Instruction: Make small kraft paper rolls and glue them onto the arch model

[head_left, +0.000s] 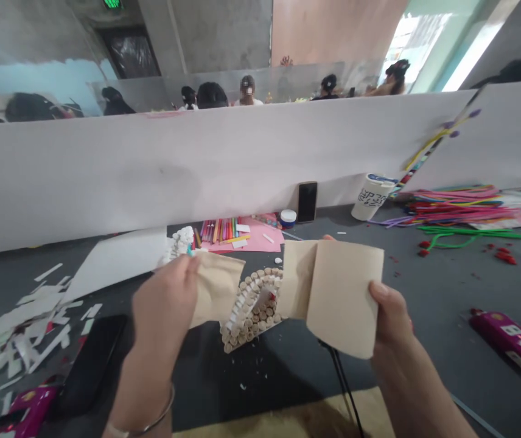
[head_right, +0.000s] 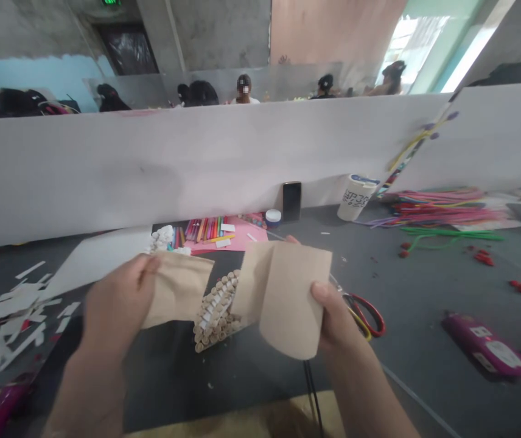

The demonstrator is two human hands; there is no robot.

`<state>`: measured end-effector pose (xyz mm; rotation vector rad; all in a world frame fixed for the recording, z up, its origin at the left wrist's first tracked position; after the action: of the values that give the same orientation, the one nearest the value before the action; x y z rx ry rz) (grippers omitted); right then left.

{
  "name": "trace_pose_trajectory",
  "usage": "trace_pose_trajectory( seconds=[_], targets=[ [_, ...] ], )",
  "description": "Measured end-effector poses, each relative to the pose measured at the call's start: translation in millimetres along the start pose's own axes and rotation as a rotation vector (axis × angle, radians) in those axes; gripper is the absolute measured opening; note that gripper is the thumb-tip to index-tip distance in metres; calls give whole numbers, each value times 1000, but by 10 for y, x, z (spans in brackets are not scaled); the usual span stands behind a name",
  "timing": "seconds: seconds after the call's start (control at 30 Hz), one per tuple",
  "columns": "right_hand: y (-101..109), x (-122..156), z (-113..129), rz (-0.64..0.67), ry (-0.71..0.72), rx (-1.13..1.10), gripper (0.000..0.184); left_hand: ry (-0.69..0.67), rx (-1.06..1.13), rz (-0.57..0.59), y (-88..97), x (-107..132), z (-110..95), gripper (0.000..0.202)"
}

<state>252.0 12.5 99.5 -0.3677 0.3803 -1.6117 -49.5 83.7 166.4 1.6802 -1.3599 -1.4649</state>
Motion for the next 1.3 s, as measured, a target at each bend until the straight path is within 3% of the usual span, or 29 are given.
trace_pose_trajectory(
  seconds=[0.1, 0.17, 0.3, 0.47, 0.53, 0.63, 0.8, 0.9, 1.03, 1.13, 1.3],
  targets=[
    [-323, 35, -67, 141, -66, -105, 84, -89, 232, 181, -335, -297, -674, 37],
    [-400, 23, -111, 167, -70, -68, 84, -76, 465, 306, -477, -228, -868, 43],
    [-335, -53, -181, 123, -16, 48, 84, -45, 830, 408, -544, 4, -932, 45],
    [-348, -105, -218, 154, 11, 145, 81, 20, 1031, 486, -582, 47, -898, 50],
    [-403, -116, -226, 175, 11, 150, 80, 6, 972, 434, -563, 35, -878, 44],
    [-495, -132, -301, 197, -34, 34, 77, -11, 718, 240, -482, 37, -812, 33],
    [-528, -93, -643, 46, -213, -198, 65, -214, 309, -9, -330, 107, -869, 26],
    [-576, -34, -739, 83, -210, -180, 67, -336, 159, -102, -237, 116, -933, 30],
    [-583, 29, -684, 115, -185, -74, 70, -480, 64, -189, -116, 106, -937, 36],
    [-538, 58, -578, 48, -134, -25, 74, -432, 75, -240, -60, 90, -794, 35],
    [-606, 76, -526, 85, -127, -92, 74, -285, 175, -269, -17, 106, -564, 28]
  ],
)
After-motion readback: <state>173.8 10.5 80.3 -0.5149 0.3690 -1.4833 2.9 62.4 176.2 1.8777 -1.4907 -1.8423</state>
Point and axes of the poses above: each hand's wrist, its own x-axis away from the middle knuckle, its own y-axis out of the back of the hand, z = x × y, the point moved 6 cm from there along -x, towards the middle knuckle, and after that the axes turned 5 degrees about z, right-handed, at the moved point
